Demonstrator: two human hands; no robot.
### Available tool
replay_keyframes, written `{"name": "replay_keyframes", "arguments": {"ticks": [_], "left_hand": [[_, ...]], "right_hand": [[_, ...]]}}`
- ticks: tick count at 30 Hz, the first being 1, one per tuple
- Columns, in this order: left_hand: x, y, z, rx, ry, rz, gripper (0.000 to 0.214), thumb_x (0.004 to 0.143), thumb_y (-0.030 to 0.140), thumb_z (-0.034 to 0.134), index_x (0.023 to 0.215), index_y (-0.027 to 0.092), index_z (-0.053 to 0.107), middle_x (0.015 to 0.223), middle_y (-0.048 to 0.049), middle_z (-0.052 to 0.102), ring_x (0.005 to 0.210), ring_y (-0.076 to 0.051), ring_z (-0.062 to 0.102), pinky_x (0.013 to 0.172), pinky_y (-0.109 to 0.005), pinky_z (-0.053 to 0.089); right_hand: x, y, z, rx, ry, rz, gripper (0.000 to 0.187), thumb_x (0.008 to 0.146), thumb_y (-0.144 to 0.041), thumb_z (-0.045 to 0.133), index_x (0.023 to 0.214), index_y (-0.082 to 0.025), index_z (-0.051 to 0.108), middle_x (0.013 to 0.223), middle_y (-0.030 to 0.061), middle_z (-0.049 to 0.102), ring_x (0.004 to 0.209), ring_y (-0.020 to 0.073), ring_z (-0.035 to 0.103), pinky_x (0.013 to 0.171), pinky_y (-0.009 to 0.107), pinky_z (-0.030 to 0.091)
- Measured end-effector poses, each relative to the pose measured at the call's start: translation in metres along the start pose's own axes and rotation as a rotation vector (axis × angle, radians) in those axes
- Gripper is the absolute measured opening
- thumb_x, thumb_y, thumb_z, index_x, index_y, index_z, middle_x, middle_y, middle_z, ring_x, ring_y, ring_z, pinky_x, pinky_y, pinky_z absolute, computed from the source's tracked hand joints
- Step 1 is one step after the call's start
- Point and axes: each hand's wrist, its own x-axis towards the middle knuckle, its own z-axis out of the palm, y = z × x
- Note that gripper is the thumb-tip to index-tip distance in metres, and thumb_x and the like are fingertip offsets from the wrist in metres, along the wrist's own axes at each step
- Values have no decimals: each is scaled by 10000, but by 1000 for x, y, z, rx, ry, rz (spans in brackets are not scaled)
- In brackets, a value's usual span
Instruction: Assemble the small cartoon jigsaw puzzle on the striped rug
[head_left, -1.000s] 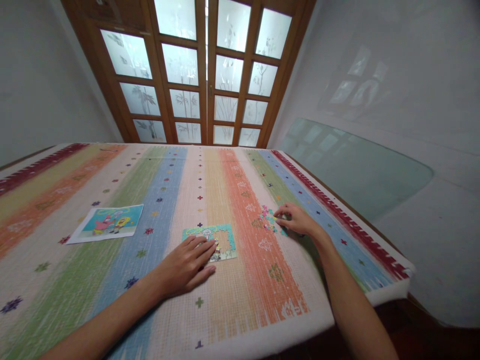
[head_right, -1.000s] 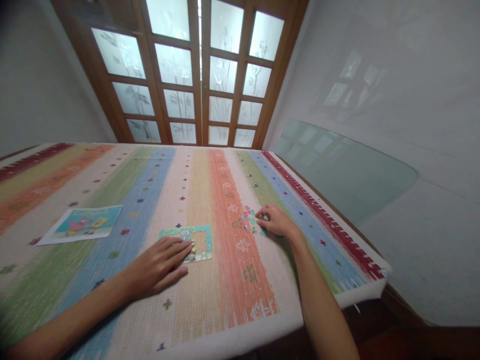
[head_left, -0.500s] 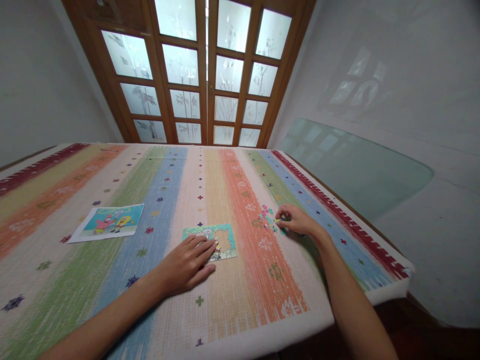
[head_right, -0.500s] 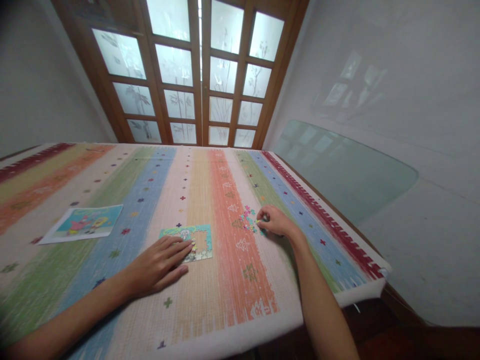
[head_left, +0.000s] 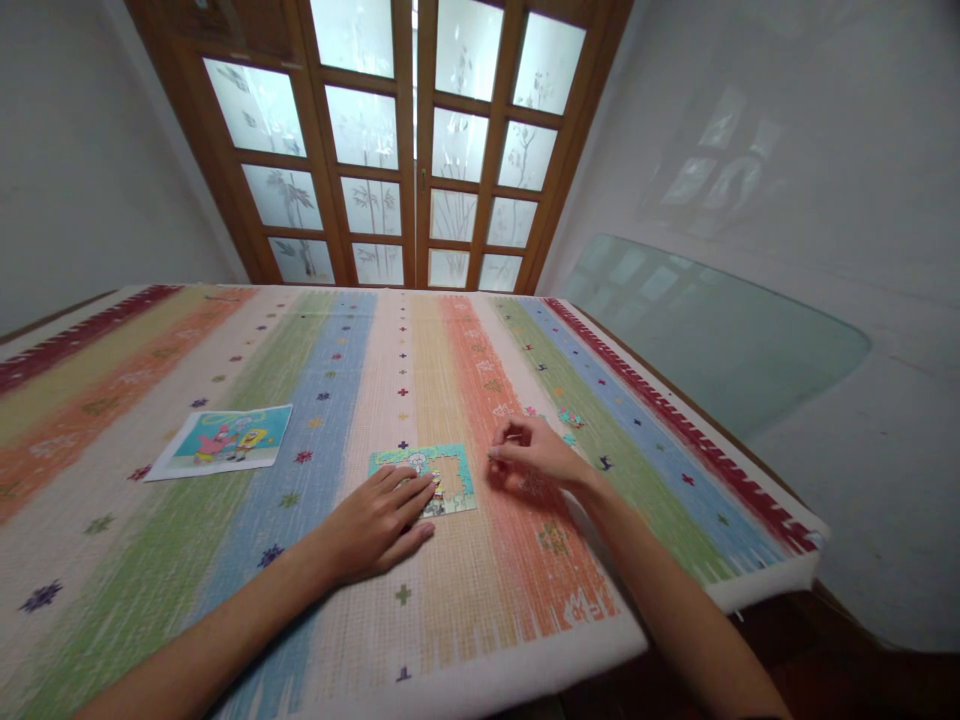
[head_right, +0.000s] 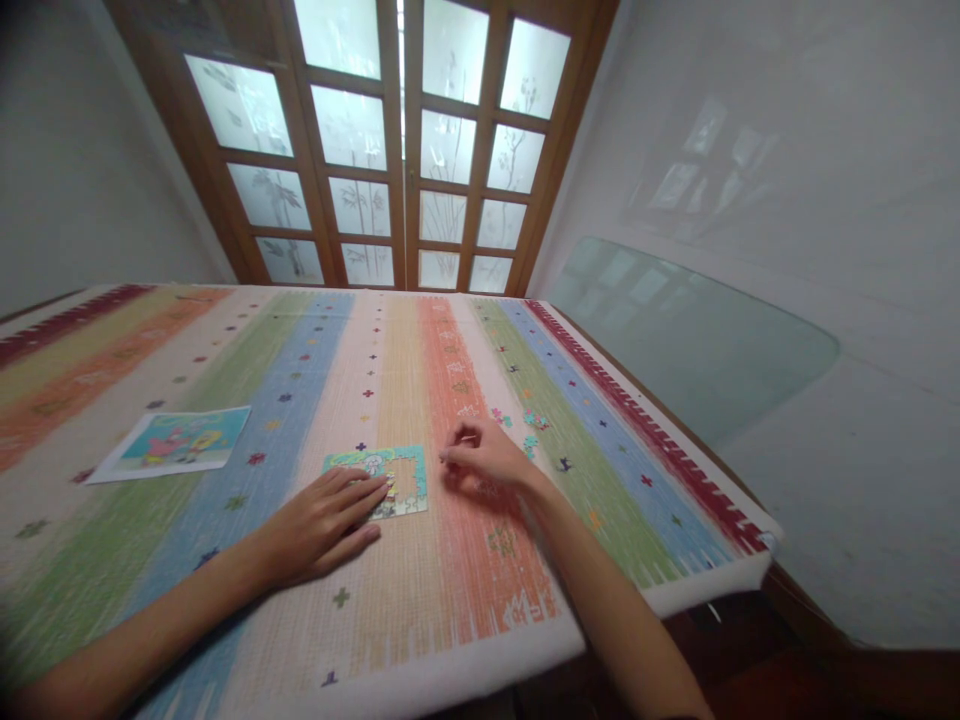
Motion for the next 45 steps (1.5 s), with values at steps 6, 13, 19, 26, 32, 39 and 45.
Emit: {"name": "replay_keyframes", "arguments": {"ticks": [6,13,19,26,32,39,45], "left_hand": [[1,1,0,21,3,1,396,1081,353,436,1362,129,604,1179,-154,721,1099,-308,634,940,-495,538],[1,1,-1,41,-16,8,393,1087,349,420,1327,106,613,1189,-160,723,1098,-318,638,940,-508,538],[1,1,-1,37,-18,6,377,1084,351,433,1322,119,612,1194,-152,721,1096,-312,642,953,-502,533],[4,2,-2,18,-2,8,383,1088,342,425,1352,126,600,1191,-149,716,1086,-301,633,929,-489,540],[2,1,0,44,0,10,390,1090,361,418,1336,120,602,1174,-149,720,1080,-305,641,931,-491,542],[0,1,1,46,-5,17,390,1089,350,417,1321,96,600,1178,-163,717,1088,-312,633,939,-495,531],[1,1,2,53,-9,11,385,1091,355,409,1306,109,612,1179,-158,718,1097,-314,631,941,-499,531]], "right_hand": [[20,3,40,-68,-129,-32,195,774,-346,800,894,-204,740,790,32,756,673,158,657,637,298,532],[22,12,48,-225,-9,-50,59,792,-192,723,828,-204,768,813,44,745,750,183,656,731,339,521],[14,1,49,-595,5,-280,93,844,-171,730,899,-209,794,851,53,710,823,192,605,798,350,480],[5,-2,58,-745,-88,-350,123,852,-282,812,943,-202,791,912,54,651,942,213,590,856,346,460],[6,-2,64,-776,-101,-357,41,842,-157,739,868,-176,764,830,44,673,859,196,596,810,320,461],[8,-1,62,-717,46,-342,132,859,-89,675,898,-168,773,824,47,705,788,171,606,777,307,466],[10,3,66,-562,147,-328,195,902,-78,634,955,-181,791,895,56,728,817,161,637,784,300,489]]}}
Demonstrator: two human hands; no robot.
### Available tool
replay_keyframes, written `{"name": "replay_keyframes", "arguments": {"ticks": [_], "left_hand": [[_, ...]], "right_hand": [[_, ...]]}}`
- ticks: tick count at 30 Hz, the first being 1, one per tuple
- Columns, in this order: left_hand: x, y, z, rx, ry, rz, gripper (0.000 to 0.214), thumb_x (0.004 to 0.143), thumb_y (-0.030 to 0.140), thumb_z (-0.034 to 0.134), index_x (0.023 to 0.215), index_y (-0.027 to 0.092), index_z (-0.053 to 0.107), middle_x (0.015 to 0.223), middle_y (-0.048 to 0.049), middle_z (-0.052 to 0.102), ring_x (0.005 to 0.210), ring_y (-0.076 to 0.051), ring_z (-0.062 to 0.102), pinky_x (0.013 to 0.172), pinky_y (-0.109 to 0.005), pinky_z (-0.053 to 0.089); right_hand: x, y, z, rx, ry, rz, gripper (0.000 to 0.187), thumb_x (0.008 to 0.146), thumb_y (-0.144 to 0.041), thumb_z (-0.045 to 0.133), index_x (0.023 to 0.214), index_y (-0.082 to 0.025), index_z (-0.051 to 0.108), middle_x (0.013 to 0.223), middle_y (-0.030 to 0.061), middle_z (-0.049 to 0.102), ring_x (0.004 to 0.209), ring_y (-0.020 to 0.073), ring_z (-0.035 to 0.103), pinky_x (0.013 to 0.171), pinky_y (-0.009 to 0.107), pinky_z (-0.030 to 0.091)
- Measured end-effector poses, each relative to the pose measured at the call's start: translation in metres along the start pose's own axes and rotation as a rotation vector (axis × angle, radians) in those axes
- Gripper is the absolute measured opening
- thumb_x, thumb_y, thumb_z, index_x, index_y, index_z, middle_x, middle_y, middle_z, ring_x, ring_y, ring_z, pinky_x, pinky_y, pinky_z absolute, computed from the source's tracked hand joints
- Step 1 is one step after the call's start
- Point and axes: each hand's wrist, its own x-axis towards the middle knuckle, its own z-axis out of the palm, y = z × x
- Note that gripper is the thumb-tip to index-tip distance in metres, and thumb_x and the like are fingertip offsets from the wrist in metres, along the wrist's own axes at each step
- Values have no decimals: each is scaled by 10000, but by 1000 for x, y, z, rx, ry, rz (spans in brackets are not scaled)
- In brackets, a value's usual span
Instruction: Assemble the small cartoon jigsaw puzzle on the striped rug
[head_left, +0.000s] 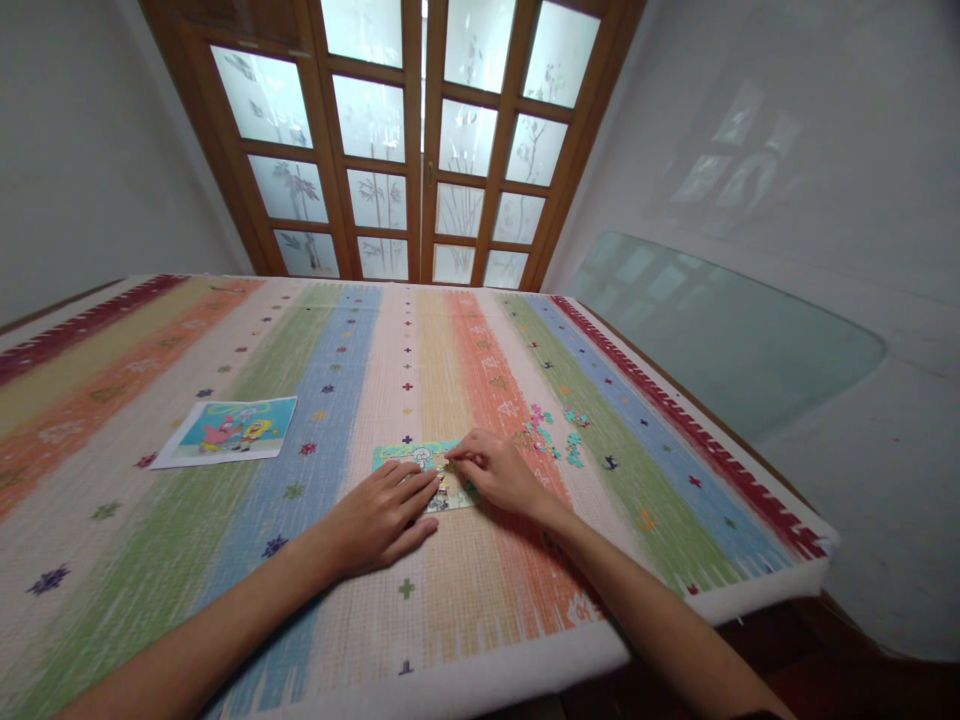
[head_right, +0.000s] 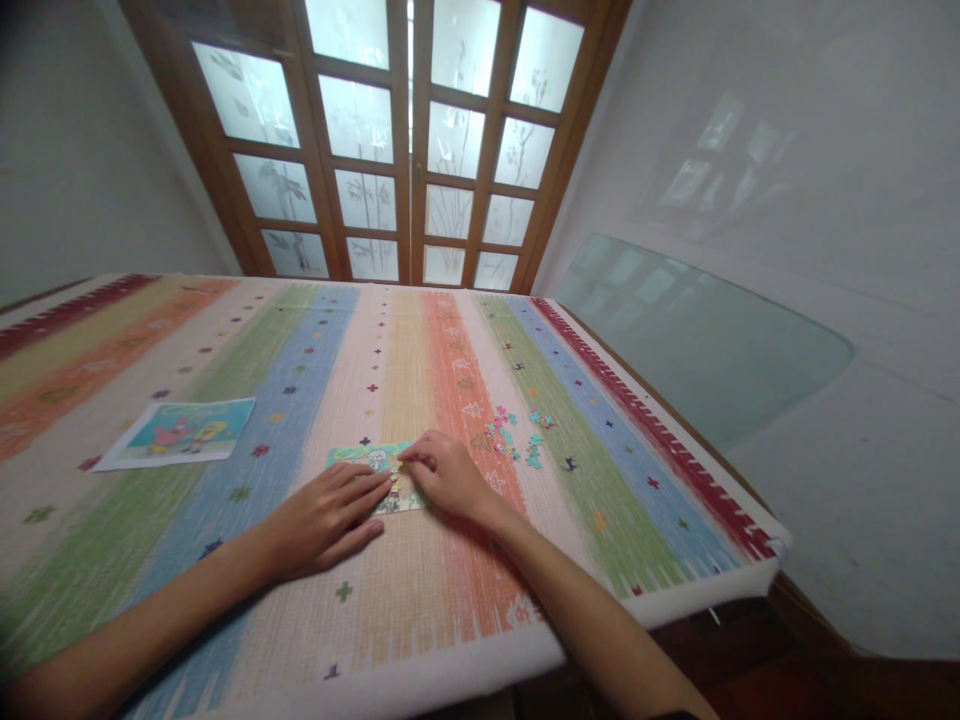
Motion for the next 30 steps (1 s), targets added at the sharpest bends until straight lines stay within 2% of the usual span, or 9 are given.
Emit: {"name": "replay_keyframes", "arguments": {"ticks": [6,11,17,22,30], "left_hand": [[1,1,-2,4,-6,-1,387,1094,349,396,1301,104,614,1181,-159,717,1100,-313,632,949,-498,531],[2,1,-3,-15,-4,1,397,1094,349,397,1310,90,607,1166,-167,716,1084,-317,629,924,-497,535],[-1,0,1,-35,-9,-14,400,1081,353,434,1388,137,574,1200,-146,708,1122,-307,621,969,-499,517],[0,0,0,-28,-12,-5,392,1080,349,438,1355,112,586,1197,-157,708,1115,-311,625,961,-497,518],[2,1,-2,-37,-3,-5,378,1084,341,428,1330,110,599,1184,-160,712,1102,-313,626,940,-494,523]], "right_hand": [[0,-3,3,28,23,91,203,894,-93,631,994,-157,796,872,63,720,760,157,622,725,290,484],[-1,-5,5,-24,-8,97,209,856,-85,638,934,-179,808,834,45,733,742,153,620,716,281,476],[-1,-5,6,-111,-10,116,178,832,-96,664,914,-169,803,861,66,763,770,174,651,744,299,491],[-1,-2,4,-132,-30,92,189,848,-85,661,936,-164,808,890,77,767,828,187,666,800,321,500],[-1,1,2,-145,-104,-35,269,903,-30,615,990,-188,816,921,75,735,929,197,639,874,341,483]]}}
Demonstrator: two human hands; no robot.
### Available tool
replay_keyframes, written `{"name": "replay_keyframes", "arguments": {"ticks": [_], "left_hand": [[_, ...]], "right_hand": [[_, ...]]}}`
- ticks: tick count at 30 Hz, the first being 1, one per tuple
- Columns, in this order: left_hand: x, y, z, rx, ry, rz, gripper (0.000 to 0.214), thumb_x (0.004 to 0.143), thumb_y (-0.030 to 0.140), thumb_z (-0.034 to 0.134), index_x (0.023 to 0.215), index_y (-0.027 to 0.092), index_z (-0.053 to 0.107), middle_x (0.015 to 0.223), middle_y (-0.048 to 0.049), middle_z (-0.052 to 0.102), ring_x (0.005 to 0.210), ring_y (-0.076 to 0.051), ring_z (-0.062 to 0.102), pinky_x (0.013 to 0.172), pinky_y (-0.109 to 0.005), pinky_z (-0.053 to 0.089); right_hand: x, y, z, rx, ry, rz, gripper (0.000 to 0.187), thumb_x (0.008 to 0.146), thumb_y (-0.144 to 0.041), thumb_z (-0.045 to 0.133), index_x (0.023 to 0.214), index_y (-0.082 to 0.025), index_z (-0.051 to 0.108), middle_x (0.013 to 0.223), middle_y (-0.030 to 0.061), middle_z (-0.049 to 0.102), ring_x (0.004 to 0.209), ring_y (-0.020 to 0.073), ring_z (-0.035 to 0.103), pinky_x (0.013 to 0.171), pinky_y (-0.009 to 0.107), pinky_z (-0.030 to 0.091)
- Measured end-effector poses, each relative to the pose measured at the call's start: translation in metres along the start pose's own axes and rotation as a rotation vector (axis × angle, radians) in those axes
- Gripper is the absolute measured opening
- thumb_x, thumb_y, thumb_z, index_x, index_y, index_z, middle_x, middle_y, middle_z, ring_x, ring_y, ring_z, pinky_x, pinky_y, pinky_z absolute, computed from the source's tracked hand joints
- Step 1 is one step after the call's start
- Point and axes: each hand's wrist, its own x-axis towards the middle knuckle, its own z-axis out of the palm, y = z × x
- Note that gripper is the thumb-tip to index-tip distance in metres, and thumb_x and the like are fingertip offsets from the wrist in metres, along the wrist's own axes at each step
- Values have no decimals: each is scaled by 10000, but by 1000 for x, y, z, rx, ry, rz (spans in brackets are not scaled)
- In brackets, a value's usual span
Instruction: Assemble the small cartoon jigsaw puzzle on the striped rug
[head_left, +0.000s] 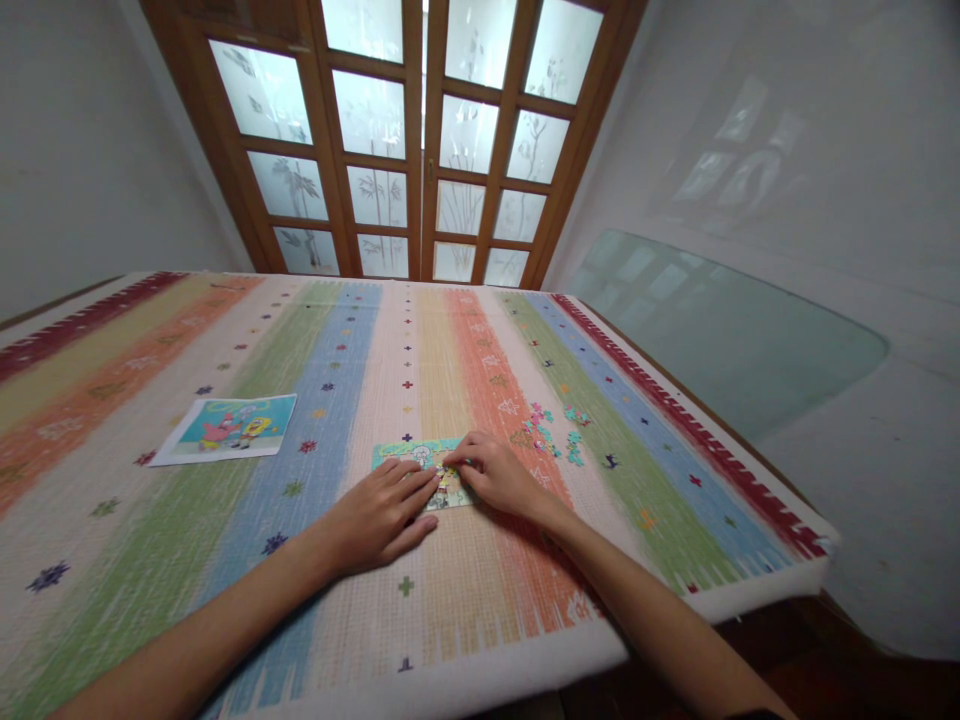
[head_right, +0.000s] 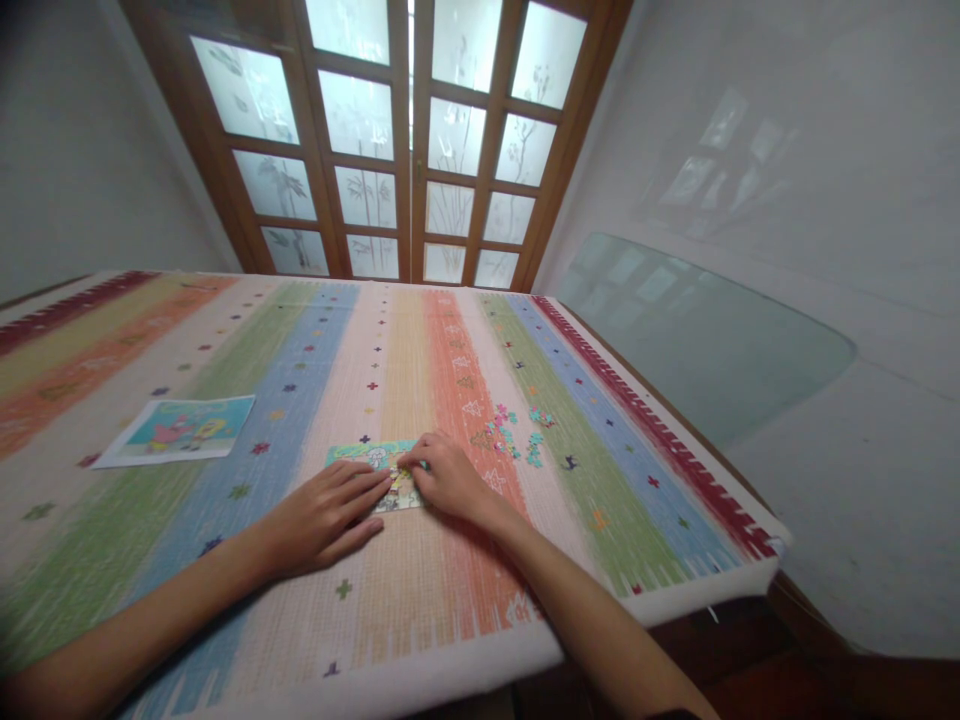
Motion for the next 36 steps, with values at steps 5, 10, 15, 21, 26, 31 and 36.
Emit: {"name": "replay_keyframes", "arguments": {"ticks": [5,10,15,21,26,31,36], "left_hand": [[-1,-1,1,5,-2,5,387,1087,338,413,1323,95,600,1197,-176,709,1100,-327,626,934,-514,529],[-1,-1,1,0,-13,-4,383,1084,341,429,1336,106,597,1189,-163,714,1107,-313,628,948,-498,532],[-1,-1,1,7,-12,-1,388,1085,346,425,1333,103,598,1195,-164,713,1107,-313,629,950,-504,535],[0,0,-1,12,-11,3,379,1083,338,427,1319,98,601,1181,-163,717,1093,-313,636,935,-500,543],[0,0,-1,16,-13,5,387,1088,338,410,1317,92,600,1182,-168,717,1089,-316,640,929,-507,547],[-2,-1,1,-17,-2,-7,389,1079,340,440,1366,122,584,1202,-158,712,1111,-311,631,952,-504,531],[-2,-1,1,-12,-1,-9,387,1076,339,447,1362,119,585,1198,-159,711,1118,-312,629,966,-500,523]], "right_hand": [[0,0,1,-4,32,-46,218,955,-101,614,1002,-189,808,944,86,722,965,212,622,887,356,483],[-2,2,-2,-83,55,-73,98,857,-139,718,904,-181,792,962,80,680,962,219,599,894,371,481],[-3,4,-1,-99,23,-89,100,876,-172,727,950,-175,793,975,84,653,969,224,589,884,374,484],[-3,2,0,-80,44,-96,119,889,-144,705,957,-189,792,981,74,651,980,218,589,896,369,475],[-3,2,3,-74,39,-103,110,903,-122,685,909,-184,776,961,74,662,956,215,592,876,362,477],[-3,3,3,-83,62,-99,69,901,-155,706,906,-193,764,956,70,669,964,223,590,884,373,472],[-3,2,5,-94,51,-99,94,896,-134,697,880,-198,763,944,67,671,966,225,586,882,372,469]]}}
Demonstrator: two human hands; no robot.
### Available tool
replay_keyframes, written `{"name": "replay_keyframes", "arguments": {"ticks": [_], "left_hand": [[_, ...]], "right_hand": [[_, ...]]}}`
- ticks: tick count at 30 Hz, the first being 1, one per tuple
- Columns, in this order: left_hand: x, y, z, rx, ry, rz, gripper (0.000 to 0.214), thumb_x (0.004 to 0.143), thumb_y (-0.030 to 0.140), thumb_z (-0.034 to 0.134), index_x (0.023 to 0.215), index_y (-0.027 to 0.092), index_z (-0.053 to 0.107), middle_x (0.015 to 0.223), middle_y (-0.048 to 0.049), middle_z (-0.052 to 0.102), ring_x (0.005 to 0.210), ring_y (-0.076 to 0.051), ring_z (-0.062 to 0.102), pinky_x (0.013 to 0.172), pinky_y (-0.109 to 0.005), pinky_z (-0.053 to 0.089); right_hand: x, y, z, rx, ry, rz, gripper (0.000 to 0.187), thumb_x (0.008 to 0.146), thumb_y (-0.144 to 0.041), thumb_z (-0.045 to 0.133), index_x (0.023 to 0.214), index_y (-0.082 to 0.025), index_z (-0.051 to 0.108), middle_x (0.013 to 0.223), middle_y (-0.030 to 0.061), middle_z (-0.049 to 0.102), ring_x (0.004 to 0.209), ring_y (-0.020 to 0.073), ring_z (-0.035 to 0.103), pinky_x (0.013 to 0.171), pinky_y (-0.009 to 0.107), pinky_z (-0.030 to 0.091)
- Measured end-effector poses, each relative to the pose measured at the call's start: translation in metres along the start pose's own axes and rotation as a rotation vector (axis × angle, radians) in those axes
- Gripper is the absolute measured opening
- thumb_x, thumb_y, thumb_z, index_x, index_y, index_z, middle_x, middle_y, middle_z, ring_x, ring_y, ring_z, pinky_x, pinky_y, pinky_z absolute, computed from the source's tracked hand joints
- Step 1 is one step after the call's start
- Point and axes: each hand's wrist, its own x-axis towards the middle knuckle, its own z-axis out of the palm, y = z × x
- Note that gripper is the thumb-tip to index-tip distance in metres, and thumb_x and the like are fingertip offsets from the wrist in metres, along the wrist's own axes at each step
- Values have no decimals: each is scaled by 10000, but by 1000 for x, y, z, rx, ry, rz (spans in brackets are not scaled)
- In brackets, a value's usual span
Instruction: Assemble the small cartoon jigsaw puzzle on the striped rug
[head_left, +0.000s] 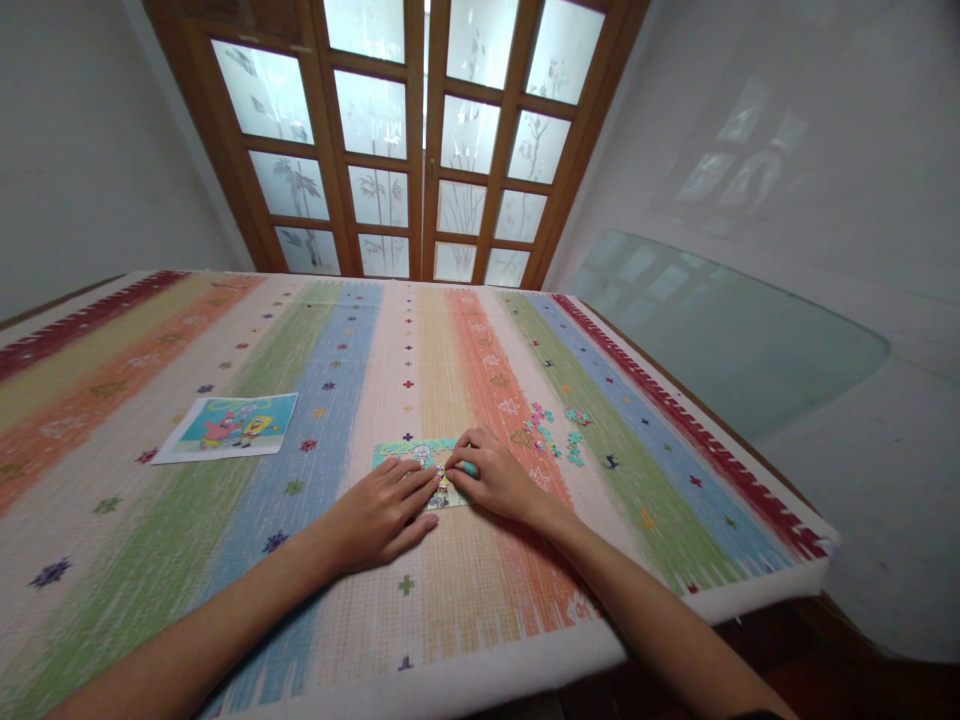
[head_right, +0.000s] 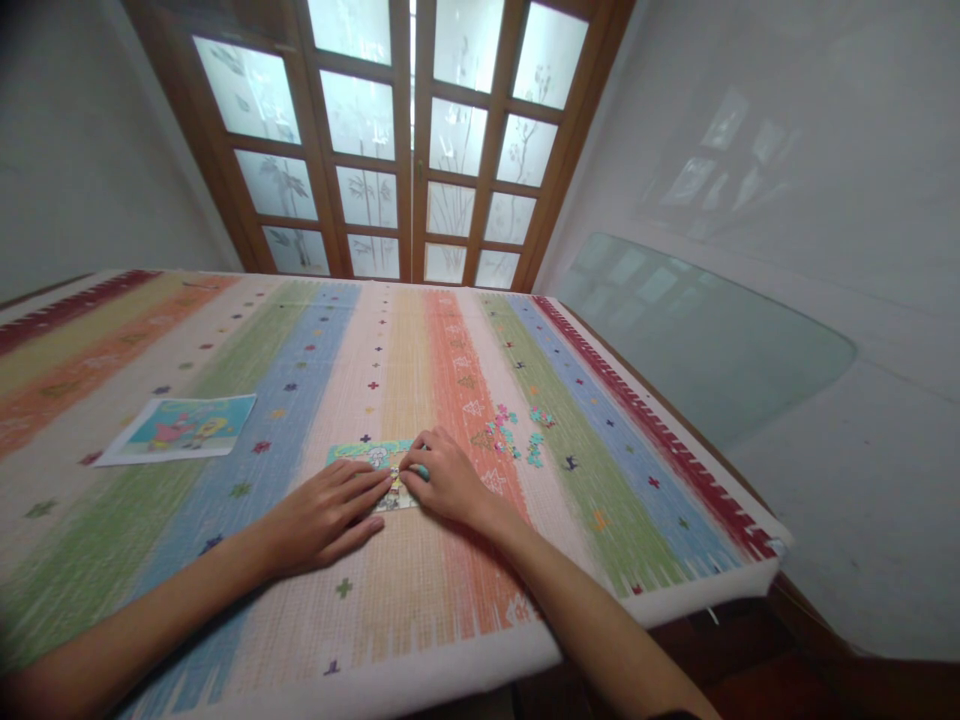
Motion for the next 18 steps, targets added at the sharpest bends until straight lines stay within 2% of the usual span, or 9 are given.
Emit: {"name": "replay_keyframes", "arguments": {"ticks": [5,8,10,13,15,18], "left_hand": [[2,1,-2,18,-6,12,383,1085,329,419,1317,83,601,1175,-173,716,1088,-321,635,931,-503,537],[1,1,0,6,3,10,382,1085,336,421,1325,102,603,1189,-168,716,1100,-317,634,938,-505,536],[0,0,2,-4,8,6,377,1081,336,433,1338,118,601,1205,-162,714,1116,-314,634,954,-510,531],[-3,-2,4,-10,21,7,373,1078,334,443,1346,129,603,1217,-158,713,1122,-311,638,958,-513,533],[-3,-3,4,-4,24,7,369,1078,333,441,1341,134,608,1219,-156,715,1115,-307,643,954,-509,539],[-3,-2,2,10,16,5,363,1078,332,443,1333,139,615,1218,-152,717,1114,-305,645,956,-505,542]], "right_hand": [[-1,0,1,5,-1,-19,91,919,-150,685,913,-191,765,963,76,677,981,227,586,897,375,469],[1,7,-13,7,12,-12,140,954,-147,629,958,-190,762,999,89,678,985,220,596,897,367,471],[2,18,-31,-20,49,16,168,928,-112,616,956,-192,761,998,91,686,962,218,609,882,360,471],[-3,40,-70,-80,86,109,237,883,-64,576,913,-200,768,942,77,707,928,216,637,867,351,473],[-12,57,-97,-123,119,228,277,874,-60,544,902,-207,778,897,70,727,864,212,655,844,347,479],[-33,79,-127,-146,69,404,267,864,-89,555,894,-209,792,930,83,764,840,216,682,796,331,495]]}}
